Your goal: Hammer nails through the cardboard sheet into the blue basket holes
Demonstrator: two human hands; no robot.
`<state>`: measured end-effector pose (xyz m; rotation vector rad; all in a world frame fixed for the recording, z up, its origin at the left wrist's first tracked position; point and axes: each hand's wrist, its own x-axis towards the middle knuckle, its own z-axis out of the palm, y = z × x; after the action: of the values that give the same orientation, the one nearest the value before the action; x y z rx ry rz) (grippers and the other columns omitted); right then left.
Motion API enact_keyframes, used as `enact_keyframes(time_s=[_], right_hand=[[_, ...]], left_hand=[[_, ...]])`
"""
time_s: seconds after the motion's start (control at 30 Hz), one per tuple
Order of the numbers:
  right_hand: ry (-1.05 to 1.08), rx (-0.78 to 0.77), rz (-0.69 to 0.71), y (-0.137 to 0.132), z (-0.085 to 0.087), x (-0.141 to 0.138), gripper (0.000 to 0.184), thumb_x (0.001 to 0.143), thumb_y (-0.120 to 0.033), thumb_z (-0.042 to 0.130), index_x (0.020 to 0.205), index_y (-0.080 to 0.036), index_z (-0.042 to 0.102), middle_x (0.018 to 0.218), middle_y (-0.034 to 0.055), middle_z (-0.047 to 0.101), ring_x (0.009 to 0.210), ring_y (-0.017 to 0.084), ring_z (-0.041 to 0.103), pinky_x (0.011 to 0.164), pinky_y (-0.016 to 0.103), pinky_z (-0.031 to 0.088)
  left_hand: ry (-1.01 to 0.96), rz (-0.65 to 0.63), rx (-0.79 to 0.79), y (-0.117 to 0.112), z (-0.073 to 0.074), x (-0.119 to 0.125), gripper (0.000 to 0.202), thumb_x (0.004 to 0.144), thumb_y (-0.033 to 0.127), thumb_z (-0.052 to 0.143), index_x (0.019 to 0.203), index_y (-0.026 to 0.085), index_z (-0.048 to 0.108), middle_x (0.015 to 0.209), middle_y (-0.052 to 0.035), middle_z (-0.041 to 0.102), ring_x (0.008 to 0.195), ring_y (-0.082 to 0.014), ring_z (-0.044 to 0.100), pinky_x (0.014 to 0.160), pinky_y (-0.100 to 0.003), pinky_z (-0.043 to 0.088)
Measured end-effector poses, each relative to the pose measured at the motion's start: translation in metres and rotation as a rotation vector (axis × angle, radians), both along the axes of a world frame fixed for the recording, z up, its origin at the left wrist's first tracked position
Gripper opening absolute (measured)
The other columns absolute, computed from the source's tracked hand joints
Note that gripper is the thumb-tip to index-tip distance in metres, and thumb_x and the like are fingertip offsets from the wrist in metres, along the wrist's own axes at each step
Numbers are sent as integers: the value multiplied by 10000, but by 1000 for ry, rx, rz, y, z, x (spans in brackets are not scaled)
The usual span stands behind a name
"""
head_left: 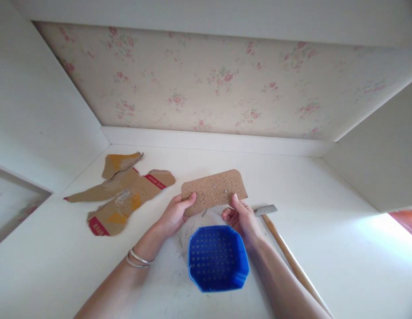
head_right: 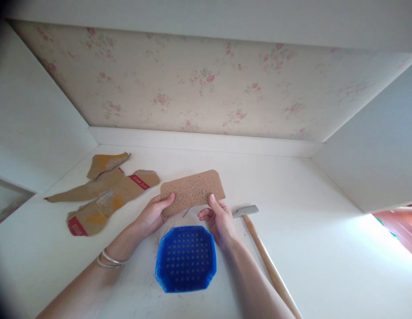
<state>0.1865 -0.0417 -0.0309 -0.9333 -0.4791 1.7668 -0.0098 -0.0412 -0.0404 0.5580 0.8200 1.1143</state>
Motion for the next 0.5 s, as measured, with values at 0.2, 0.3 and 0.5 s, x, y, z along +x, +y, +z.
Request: enact_keyframes(time_s=[0.2,0.3,0.5], right_hand=[[-34,17,-65,0,-3,-4,326,664,-430,843,720,-160,668,514,12,702,434,106,637,437,152,505],[-49,21,-45,-1,-3,-2,324,681,-423,832,669,-145,667,528,44,716,419,102,626,425,149,498],[-33,41,2,0,-3,-1,327,706,-444,811,770,-150,681,574,37,723,428,119,638,387,166,500]], left_hand=[[-12,15,-2,-1,1,1,313,855,235,685,1131,89,666,1133,-168,710,1036,-282,678,914,-396,541],[-8,18,-2,-1,2,1,316,851,231,689,1132,89,666,1132,-169,710,1048,-286,673,919,-401,538],[2,32,-2,0,2,2,315,838,238,702,1113,88,676,1104,-167,722,1041,-292,677,913,-400,540]])
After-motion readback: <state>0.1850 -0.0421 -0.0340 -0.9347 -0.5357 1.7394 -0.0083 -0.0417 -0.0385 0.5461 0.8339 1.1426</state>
